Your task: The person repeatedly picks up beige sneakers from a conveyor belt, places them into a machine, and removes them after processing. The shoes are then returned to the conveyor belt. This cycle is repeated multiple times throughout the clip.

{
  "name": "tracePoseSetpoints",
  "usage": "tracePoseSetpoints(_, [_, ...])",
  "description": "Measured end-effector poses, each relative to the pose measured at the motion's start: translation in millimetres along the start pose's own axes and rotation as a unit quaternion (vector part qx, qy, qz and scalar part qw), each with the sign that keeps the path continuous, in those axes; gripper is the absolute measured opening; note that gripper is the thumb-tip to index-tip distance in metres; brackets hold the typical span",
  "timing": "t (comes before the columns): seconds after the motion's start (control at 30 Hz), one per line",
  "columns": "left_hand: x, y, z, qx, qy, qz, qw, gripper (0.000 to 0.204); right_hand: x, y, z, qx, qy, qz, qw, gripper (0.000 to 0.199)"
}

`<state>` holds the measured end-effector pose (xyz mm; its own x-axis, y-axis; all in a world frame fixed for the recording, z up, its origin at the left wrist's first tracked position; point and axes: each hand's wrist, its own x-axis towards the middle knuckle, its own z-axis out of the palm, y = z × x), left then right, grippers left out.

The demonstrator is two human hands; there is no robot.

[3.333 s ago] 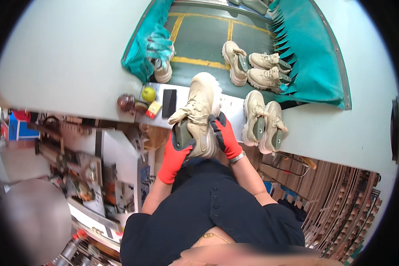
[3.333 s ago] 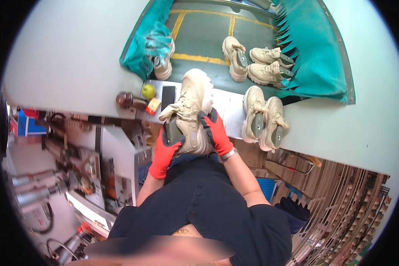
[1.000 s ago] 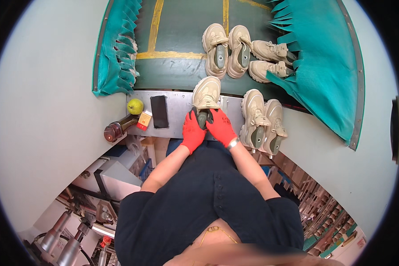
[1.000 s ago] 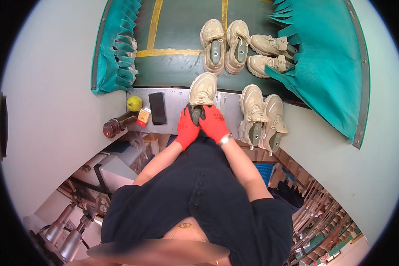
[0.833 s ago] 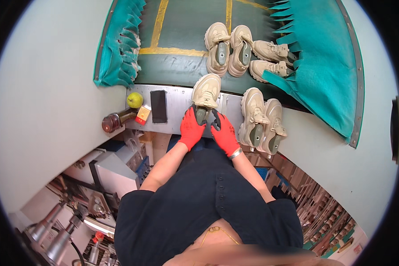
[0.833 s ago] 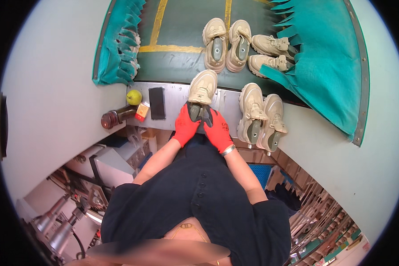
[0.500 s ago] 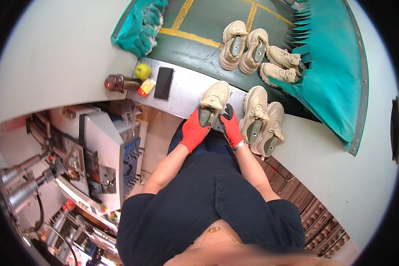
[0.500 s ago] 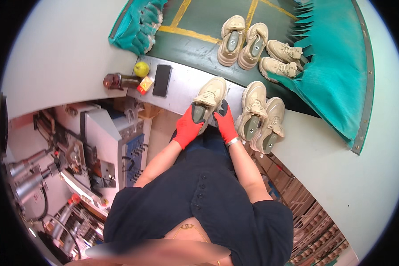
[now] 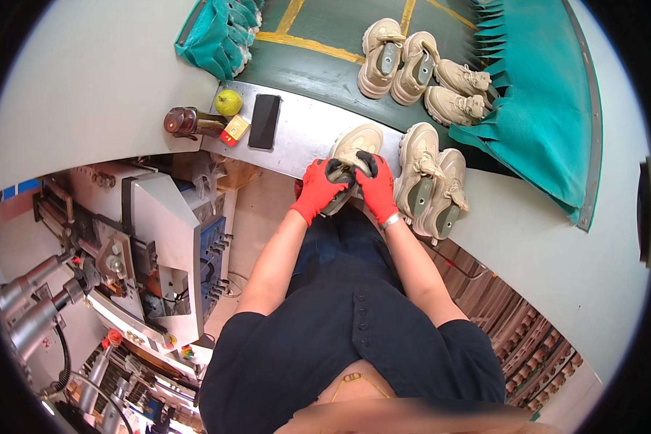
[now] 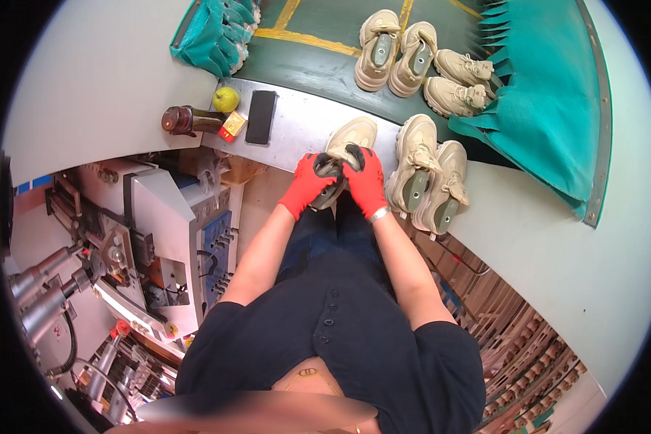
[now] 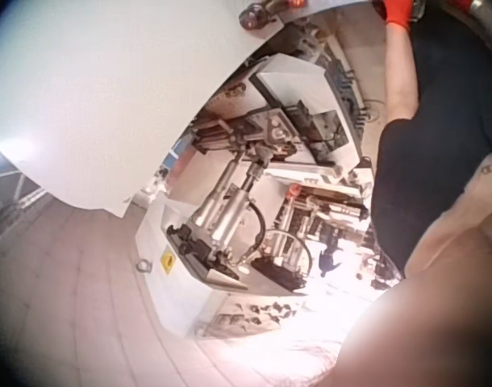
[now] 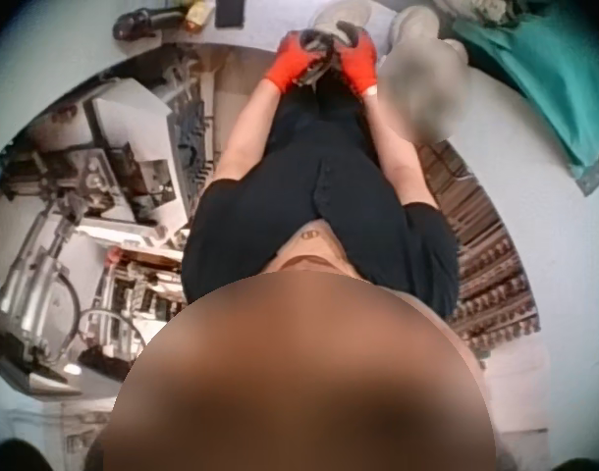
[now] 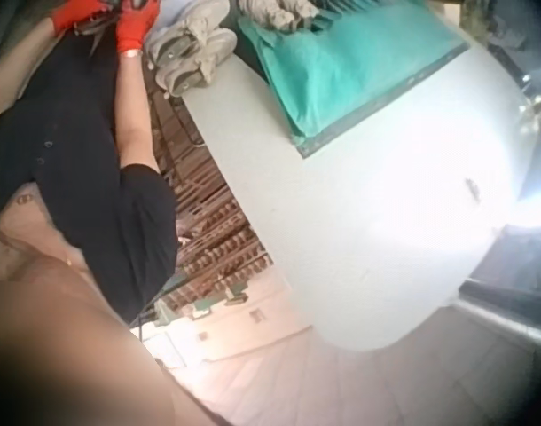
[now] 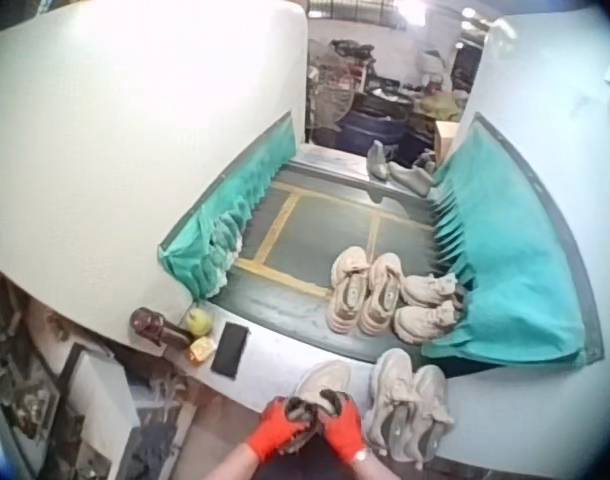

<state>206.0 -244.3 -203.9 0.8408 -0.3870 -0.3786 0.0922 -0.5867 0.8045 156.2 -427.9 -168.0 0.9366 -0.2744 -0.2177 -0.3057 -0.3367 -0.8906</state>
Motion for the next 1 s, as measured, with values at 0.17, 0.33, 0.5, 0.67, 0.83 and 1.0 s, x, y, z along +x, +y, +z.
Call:
tracePoseSetpoints(0.17, [-35.4,25.9,21.1,0.127,0.14,0.164,0.968,0.061,16.1,12.5,7.9,0.123,0.082,0.107,0.983,0.031])
tracePoseSetpoints(0.33, [-20.2,38.6,11.3,0.194,0.038,0.134,0.971,0.054,-1.5,-10.2,0.9,0.025,0.055,0.003,0.998,0.042])
tracePoseSetpoints(0.5, [-19.8,39.8,6.5,0.203,0.024,0.167,0.964,0.06,-3.7,1.3,9.6,-0.05,0.06,-0.05,0.996,0.052])
tracePoseSetpoints(0.67, [-35.7,14.7,-13.8,0.053,-0.023,0.144,0.988,0.085,8.3,5.9,12.8,-0.126,0.05,-0.048,0.99,0.053])
tracePoseSetpoints(0.83, [-38.4,32.9,-21.5,0.091,-0.014,0.102,0.99,0.099,8.4,26.2,22.1,-0.232,0.046,-0.086,0.968,0.06])
tracePoseSetpoints(1.0, [-30.8,28.7,9.1,0.215,-0.063,0.026,0.974,0.107,4.3,17.3,12.8,-0.168,0.049,-0.098,0.98,0.058])
